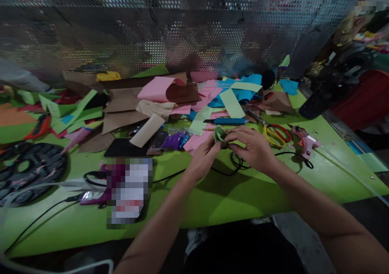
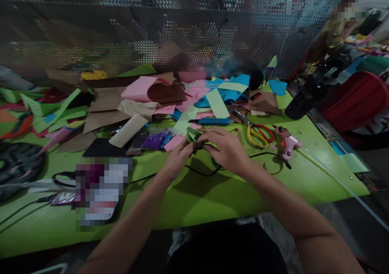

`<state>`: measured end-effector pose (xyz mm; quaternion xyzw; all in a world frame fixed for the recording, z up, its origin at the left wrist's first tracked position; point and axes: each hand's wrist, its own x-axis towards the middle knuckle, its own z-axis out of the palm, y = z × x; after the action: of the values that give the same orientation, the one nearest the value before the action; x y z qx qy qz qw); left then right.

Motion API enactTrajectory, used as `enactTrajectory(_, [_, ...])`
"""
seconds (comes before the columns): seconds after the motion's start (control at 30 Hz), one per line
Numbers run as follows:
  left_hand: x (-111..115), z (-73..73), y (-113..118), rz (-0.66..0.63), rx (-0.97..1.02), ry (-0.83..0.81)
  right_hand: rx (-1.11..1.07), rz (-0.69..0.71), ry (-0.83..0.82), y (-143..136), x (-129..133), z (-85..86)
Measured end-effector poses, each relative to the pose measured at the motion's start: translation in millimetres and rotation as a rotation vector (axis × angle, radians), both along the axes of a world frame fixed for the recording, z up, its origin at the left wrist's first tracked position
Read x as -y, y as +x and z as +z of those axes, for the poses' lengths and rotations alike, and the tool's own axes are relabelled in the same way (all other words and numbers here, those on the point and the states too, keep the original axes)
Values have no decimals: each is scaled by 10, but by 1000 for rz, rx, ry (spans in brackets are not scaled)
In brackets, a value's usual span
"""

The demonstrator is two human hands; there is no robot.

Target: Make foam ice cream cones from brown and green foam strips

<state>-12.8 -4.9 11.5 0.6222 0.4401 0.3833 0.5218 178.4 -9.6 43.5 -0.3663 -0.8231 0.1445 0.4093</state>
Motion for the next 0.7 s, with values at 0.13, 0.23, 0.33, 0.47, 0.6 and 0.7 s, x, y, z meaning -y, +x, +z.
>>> enactTrajectory(0.13, [17,47,7,-44,-11,31,20,15,1,-3,-3,0])
enactTrajectory(0.23, [30,55,15,-63,1,32,46,15,34,-3,-13,-20])
enactTrajectory(0.33, [32,43,27,-43,2,17,2,-12,30,-9,-16,-45])
enactTrajectory(0.47, [19,23,38,14,0,-8,-97,-95,-35,-9,-2,-21])
enactTrajectory(0.6, [11,0,29,22,-98,18,-137,-105,-101,4,6,31])
enactTrajectory(0.7, [19,9,23,9,-232,69,-107,-114,-100,14,-4,8])
